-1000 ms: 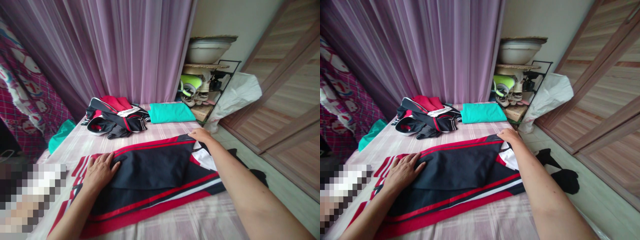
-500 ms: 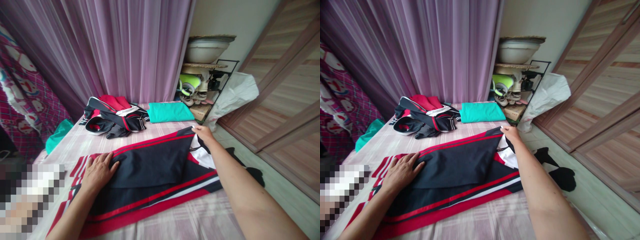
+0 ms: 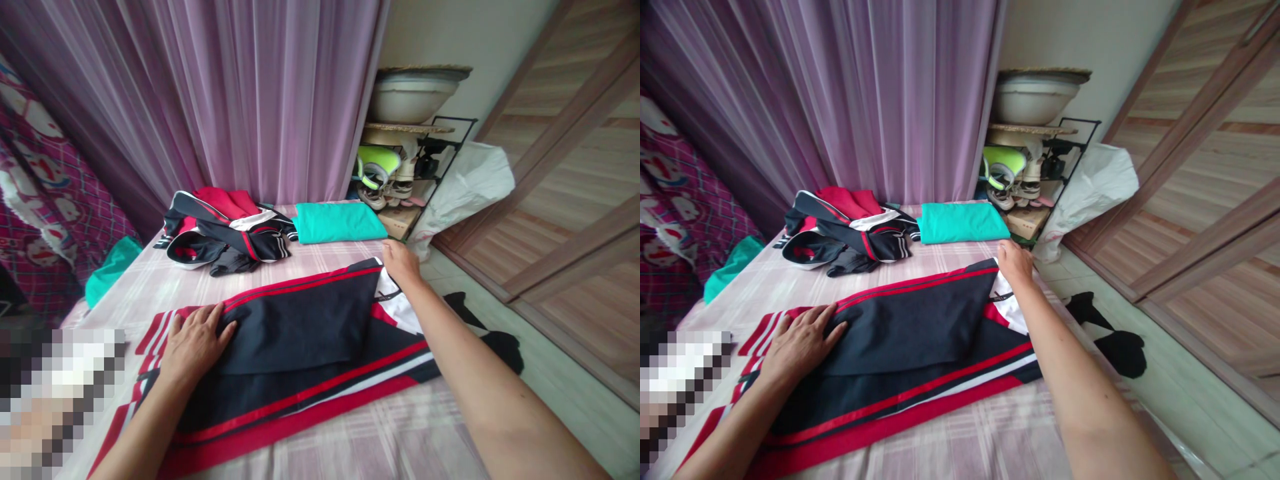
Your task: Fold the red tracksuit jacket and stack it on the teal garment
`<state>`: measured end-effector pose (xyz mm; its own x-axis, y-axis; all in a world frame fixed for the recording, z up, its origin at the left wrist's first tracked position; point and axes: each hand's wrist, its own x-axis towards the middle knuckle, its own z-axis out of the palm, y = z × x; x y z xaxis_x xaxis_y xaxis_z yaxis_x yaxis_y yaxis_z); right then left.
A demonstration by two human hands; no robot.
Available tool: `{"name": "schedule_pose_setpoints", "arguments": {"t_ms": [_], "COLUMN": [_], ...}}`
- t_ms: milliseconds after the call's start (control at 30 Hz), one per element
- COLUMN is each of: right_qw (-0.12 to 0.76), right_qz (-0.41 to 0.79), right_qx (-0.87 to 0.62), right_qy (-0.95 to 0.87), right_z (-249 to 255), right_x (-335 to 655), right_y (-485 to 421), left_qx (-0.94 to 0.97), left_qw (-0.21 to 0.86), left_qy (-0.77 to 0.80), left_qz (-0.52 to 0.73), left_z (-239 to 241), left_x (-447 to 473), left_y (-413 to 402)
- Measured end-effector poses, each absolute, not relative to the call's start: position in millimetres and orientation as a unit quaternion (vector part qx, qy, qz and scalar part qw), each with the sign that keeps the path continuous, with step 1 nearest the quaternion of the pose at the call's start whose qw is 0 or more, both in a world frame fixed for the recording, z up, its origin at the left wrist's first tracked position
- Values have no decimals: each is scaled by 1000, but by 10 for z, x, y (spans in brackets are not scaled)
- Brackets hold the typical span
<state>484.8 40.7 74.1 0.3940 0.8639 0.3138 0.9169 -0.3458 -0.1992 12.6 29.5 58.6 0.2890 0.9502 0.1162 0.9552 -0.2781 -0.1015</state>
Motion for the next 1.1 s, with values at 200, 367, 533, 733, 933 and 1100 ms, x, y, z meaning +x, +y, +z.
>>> {"name": "schedule_pose_setpoints", "arguments": {"t_ms": [200, 367, 533, 733, 933, 1100], "right_qw": [42, 14, 92, 49, 109, 97], "right_qz": [-10, 21, -14, 71, 23, 9], "right_qx": [-757, -781, -740, -733, -727, -680], "right_qy": [-652, -624, -667, -675, -678, -727], "right_z": [376, 395, 447, 408, 574, 386], "right_x": [4373, 4220, 3833, 3593, 3321, 2991], "right_y": [162, 90, -186, -385, -535, -791], "left_qx": [-800, -802, -802, -801, -792, -792], "left_qw": [81, 87, 79, 61, 58, 71], "left_qy": [-594, -590, -591, -595, -606, -596], "left_qz": [-16, -19, -35, -36, -52, -113], "left_z": [561, 562, 533, 526, 546, 683], "left_x": [117, 120, 114, 123, 146, 190], "left_y": [301, 298, 313, 321, 314, 114]}}
